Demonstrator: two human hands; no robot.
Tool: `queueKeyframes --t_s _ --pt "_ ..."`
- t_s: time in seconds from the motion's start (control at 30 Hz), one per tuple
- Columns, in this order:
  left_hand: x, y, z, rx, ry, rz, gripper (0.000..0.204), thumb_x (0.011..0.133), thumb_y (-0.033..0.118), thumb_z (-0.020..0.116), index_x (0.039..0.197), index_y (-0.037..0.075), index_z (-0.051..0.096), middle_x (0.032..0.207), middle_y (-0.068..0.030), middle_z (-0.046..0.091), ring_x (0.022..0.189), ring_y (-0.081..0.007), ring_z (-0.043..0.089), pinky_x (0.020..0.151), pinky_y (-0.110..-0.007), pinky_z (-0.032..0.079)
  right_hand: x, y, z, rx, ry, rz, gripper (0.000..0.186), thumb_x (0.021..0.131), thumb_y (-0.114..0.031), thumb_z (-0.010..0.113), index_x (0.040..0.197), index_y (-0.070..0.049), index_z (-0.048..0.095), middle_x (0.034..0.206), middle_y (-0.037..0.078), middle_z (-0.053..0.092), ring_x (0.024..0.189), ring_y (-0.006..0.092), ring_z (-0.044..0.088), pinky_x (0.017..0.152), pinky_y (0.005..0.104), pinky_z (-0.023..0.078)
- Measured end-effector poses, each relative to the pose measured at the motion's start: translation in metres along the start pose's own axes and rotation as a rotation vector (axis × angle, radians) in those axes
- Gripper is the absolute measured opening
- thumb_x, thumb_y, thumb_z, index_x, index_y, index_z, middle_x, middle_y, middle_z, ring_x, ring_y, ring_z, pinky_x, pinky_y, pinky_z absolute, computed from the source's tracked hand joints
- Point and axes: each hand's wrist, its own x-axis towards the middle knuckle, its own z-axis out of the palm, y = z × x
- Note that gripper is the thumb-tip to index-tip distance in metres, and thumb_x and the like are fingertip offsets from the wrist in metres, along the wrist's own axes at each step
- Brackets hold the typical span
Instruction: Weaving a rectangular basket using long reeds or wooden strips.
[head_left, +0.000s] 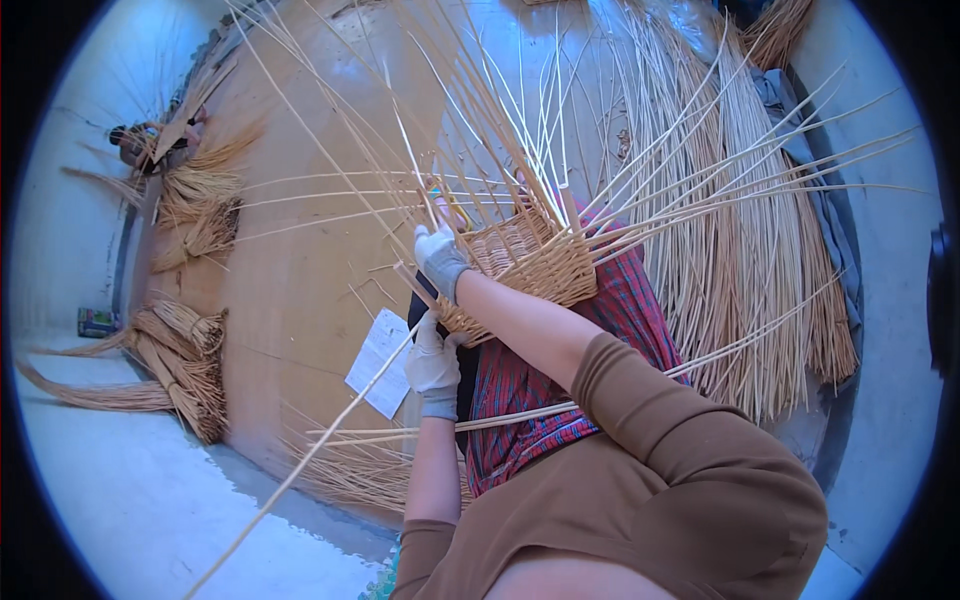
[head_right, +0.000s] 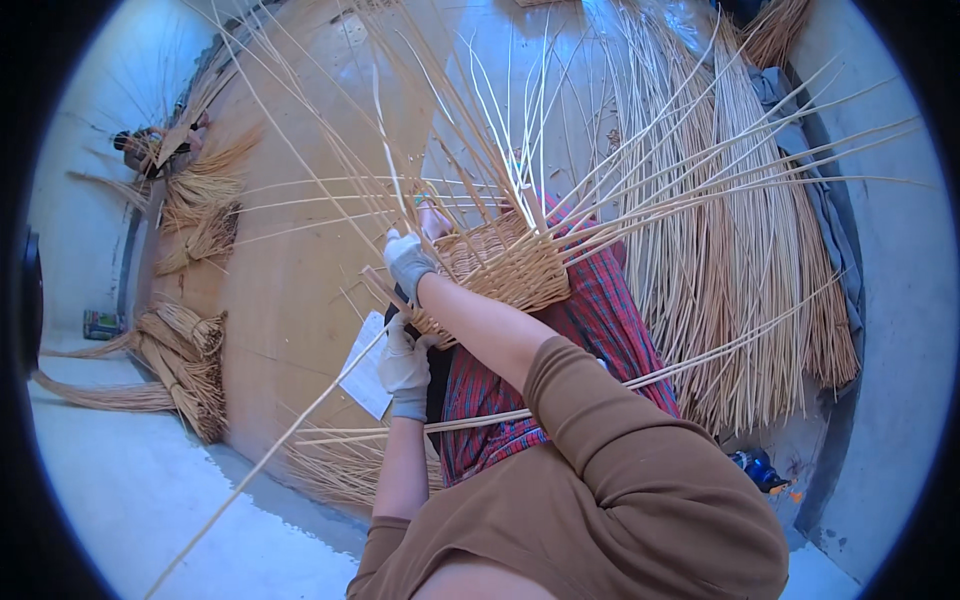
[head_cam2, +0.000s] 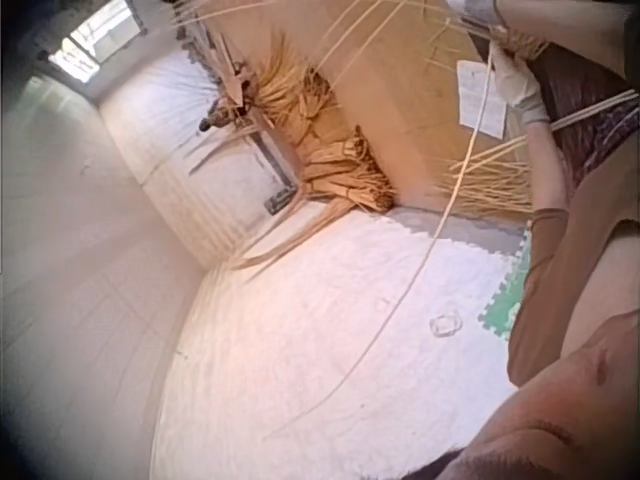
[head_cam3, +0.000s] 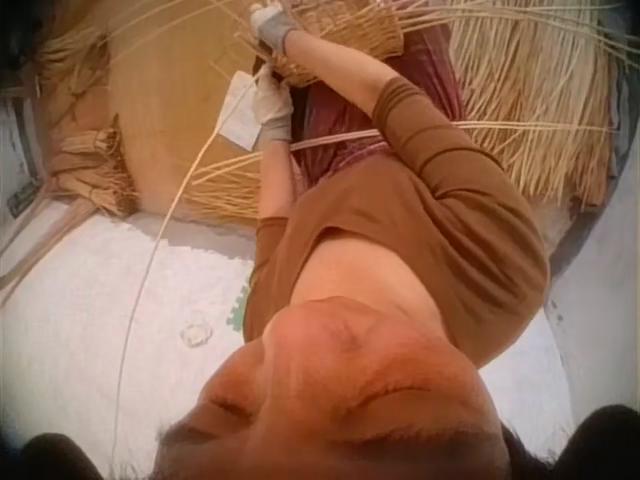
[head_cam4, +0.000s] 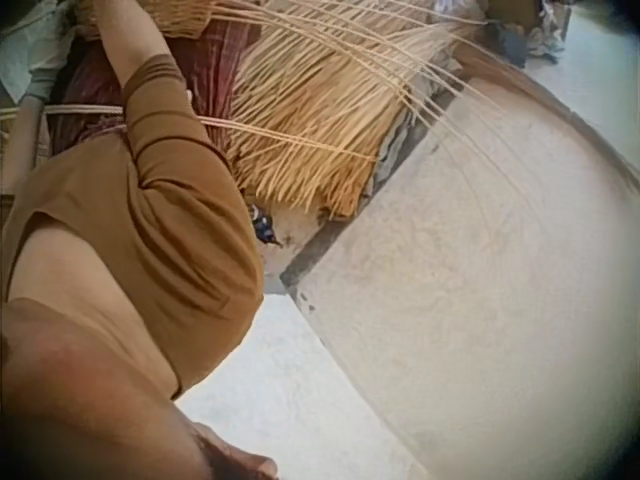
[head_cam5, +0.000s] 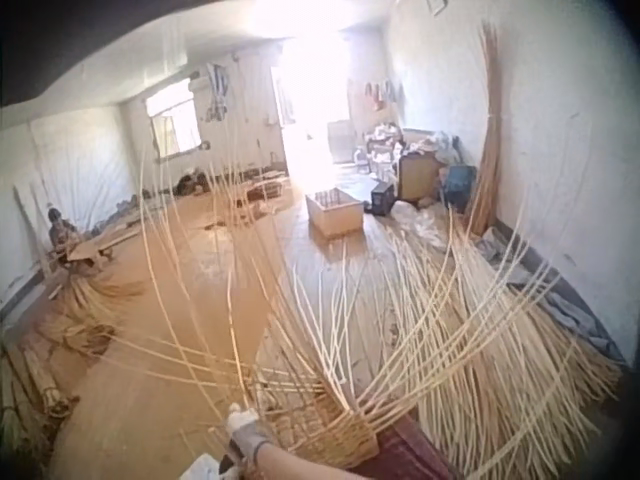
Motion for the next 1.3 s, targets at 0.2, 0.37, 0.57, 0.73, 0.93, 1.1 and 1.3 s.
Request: queueKeyframes --t_s 0.2,0.37,0.57,0.73,0.93,1.1,1.3 --pt "0.000 -0.005 -0.002 -0.059 -0.058 0.000 0.056 0.077 0.028 0.089 0.124 0.019 0.060 0.070 -0.0028 0.060 0.062 -0.0263 0.063 0.057 -0.042 0.048 -0.042 0.021 -0.037 0.425 -0.223 -0.729 0.026 0.106 -0.027 0.058 0.099 -0.002 0.059 0.087 0.020 0.067 0.083 0.0369 0.066 0.074 0.0429 0.051" --pt "0.004 -0.013 0.001 -0.050 -0.097 0.086 0.054 0.076 0.028 0.091 0.116 0.016 0.057 0.069 -0.0022 0.058 0.061 -0.0232 0.062 0.057 -0.040 0.047 -0.056 0.021 -0.051 0.054 -0.113 -1.103 0.016 0.104 -0.017 0.061 0.099 -0.003 0.058 0.081 0.016 0.057 0.075 0.0354 0.059 0.071 0.0401 0.051" --pt "0.010 -0.018 -0.004 -0.090 -0.054 0.227 0.049 0.077 0.030 0.089 0.112 0.015 0.058 0.069 -0.0030 0.058 0.060 -0.0248 0.061 0.056 -0.041 0.047 -0.092 0.052 -0.095 0.083 -0.189 -0.994 0.019 0.106 -0.022 0.060 0.101 -0.004 0.058 0.080 0.010 0.056 0.073 0.0282 0.060 0.070 0.0375 0.051" --pt "0.011 0.024 -0.026 -0.162 -0.025 0.061 0.027 0.095 0.029 0.076 0.111 0.013 0.062 0.076 -0.0067 0.067 0.066 -0.0229 0.067 0.059 -0.039 0.051 -0.103 0.093 -0.104 0.774 -0.402 -0.498 0.027 0.114 -0.028 0.048 0.103 -0.006 0.059 0.085 -0.002 0.059 0.080 0.0068 0.059 0.076 0.0277 0.053" --pt "0.051 0.071 0.001 -0.446 -0.169 -0.230 0.039 0.109 0.040 0.051 0.123 0.006 0.063 0.084 -0.0191 0.072 0.064 -0.0260 0.075 0.053 -0.039 0.057 -0.090 0.087 -0.134 0.642 -0.167 -0.525 0.005 0.107 -0.012 0.061 0.107 -0.007 0.062 0.091 -0.001 0.066 0.082 0.0067 0.061 0.075 0.0243 0.052" --pt "0.061 0.054 0.023 -0.993 -0.406 -0.446 0.035 0.112 0.034 0.046 0.122 0.002 0.059 0.093 -0.0162 0.071 0.061 -0.0267 0.073 0.047 -0.035 0.060 -0.074 0.092 -0.195 0.683 -0.105 -0.424 0.019 0.096 0.000 0.073 0.109 -0.006 0.062 0.096 0.004 0.072 0.080 0.0103 0.067 0.069 0.0259 0.056" --pt "0.052 0.059 0.023 -0.864 -0.353 -0.333 0.016 0.103 0.018 0.065 0.104 0.004 0.058 0.076 -0.0091 0.067 0.055 -0.0190 0.067 0.047 -0.033 0.055 -0.081 0.066 -0.198 0.502 -0.108 -0.319 0.024 0.095 0.001 0.074 0.112 -0.008 0.059 0.098 0.007 0.072 0.085 0.0149 0.072 0.064 0.0285 0.059"
